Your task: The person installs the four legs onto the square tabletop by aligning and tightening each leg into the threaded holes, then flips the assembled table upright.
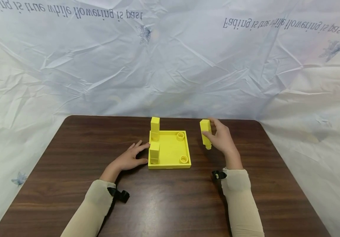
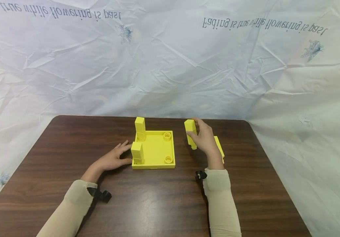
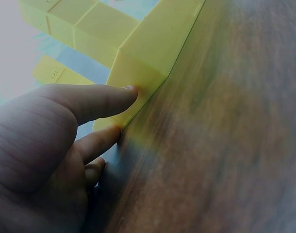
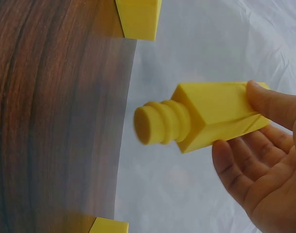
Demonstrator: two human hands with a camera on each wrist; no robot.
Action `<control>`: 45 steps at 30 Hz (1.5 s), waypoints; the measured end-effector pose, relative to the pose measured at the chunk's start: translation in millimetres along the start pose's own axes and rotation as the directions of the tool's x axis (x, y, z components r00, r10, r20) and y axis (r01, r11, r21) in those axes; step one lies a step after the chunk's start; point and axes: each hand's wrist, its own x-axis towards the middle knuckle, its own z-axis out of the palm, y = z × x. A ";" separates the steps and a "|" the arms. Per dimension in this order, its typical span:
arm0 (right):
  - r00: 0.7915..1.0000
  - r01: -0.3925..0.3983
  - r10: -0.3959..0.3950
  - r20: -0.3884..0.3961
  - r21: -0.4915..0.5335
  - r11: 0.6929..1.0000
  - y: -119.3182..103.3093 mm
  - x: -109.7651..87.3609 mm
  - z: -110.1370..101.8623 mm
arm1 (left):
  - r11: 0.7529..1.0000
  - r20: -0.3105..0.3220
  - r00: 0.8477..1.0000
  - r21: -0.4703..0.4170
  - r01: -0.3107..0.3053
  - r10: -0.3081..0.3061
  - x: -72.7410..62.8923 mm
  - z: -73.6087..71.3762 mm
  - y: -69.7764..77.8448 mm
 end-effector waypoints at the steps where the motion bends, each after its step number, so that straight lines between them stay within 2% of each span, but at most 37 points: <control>1: 1.000 0.009 -0.009 -0.007 0.005 1.000 -0.3 0.3 0.4 | 1.000 -0.001 1.000 0.001 0.001 -0.001 -0.2 -0.1 0.1; 11: 0.997 0.067 -0.065 -0.047 0.040 0.997 -0.2 1.7 4.6 | 1.000 -0.001 1.000 0.005 0.001 -0.001 -0.7 0.2 -0.1; 20: 0.990 0.101 -0.098 -0.104 0.027 0.995 0.4 2.7 9.2 | 1.000 0.001 1.000 0.000 -0.017 0.017 -0.9 0.2 0.9; 33: 0.978 0.165 -0.155 -0.142 0.063 0.984 -1.9 6.1 18.0 | 1.000 0.002 1.000 0.010 -0.022 0.022 -0.3 0.1 0.0; 45: 0.987 0.123 -0.111 -0.120 0.101 0.987 -7.8 9.1 29.4 | 1.000 0.007 1.000 0.000 -0.023 0.023 -0.5 -1.3 -0.3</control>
